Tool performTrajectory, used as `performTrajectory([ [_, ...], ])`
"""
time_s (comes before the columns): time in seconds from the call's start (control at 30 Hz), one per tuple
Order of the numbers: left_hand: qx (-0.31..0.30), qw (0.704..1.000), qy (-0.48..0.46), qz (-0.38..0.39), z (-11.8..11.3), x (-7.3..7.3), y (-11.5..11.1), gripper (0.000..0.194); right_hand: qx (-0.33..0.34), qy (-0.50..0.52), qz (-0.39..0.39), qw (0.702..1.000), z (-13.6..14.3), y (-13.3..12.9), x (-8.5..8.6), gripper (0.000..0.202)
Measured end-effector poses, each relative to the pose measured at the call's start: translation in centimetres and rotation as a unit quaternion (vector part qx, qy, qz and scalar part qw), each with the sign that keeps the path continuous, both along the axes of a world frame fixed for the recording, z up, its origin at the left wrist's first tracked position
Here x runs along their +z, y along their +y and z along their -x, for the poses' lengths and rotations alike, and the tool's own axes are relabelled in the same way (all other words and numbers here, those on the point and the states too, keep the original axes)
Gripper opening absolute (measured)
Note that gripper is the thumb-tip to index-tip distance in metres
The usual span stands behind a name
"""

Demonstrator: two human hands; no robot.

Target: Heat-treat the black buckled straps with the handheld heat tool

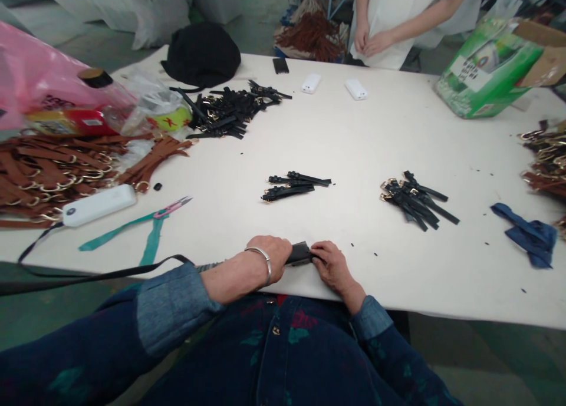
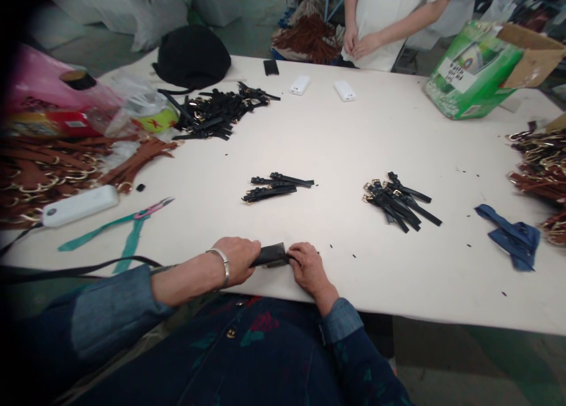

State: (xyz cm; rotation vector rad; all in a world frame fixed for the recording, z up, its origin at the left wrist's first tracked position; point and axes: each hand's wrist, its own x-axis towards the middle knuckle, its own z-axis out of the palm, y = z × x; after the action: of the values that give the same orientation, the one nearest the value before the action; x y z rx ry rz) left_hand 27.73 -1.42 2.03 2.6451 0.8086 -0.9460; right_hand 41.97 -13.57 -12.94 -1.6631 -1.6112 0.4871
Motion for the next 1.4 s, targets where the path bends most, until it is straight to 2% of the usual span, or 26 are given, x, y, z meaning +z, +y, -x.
performTrajectory([
  [0.23,-0.015,1.000,-0.007,-0.019,1.9,-0.2,0.5,0.029,0.004,0.002,0.005,1.000,0.0,0.0,-0.1,0.024],
  [0.47,-0.015,1.000,-0.001,-0.006,-0.6,0.3,-0.4,0.026,-0.002,-0.002,0.008,1.000,0.0,0.0,0.0,0.022],
  [0.7,-0.030,1.000,0.000,-0.003,1.4,0.4,0.0,0.027,-0.001,0.000,0.004,1.000,0.1,0.1,0.0,0.022],
  [0.93,-0.019,1.000,-0.007,0.008,0.2,-0.4,-0.9,0.026,-0.005,-0.003,0.002,1.000,0.0,0.1,-0.1,0.024],
  [1.07,-0.006,1.000,-0.023,-0.001,2.0,-0.5,-0.4,0.028,0.001,-0.006,0.004,1.000,0.1,0.1,0.0,0.023],
  [1.2,0.016,0.999,0.021,-0.019,4.2,0.0,0.2,0.028,-0.001,-0.008,0.010,1.000,0.1,0.1,0.2,0.023],
  [1.4,0.005,1.000,-0.001,-0.021,4.6,-0.1,0.0,0.026,0.000,-0.009,0.012,1.000,0.1,0.0,0.2,0.023],
])
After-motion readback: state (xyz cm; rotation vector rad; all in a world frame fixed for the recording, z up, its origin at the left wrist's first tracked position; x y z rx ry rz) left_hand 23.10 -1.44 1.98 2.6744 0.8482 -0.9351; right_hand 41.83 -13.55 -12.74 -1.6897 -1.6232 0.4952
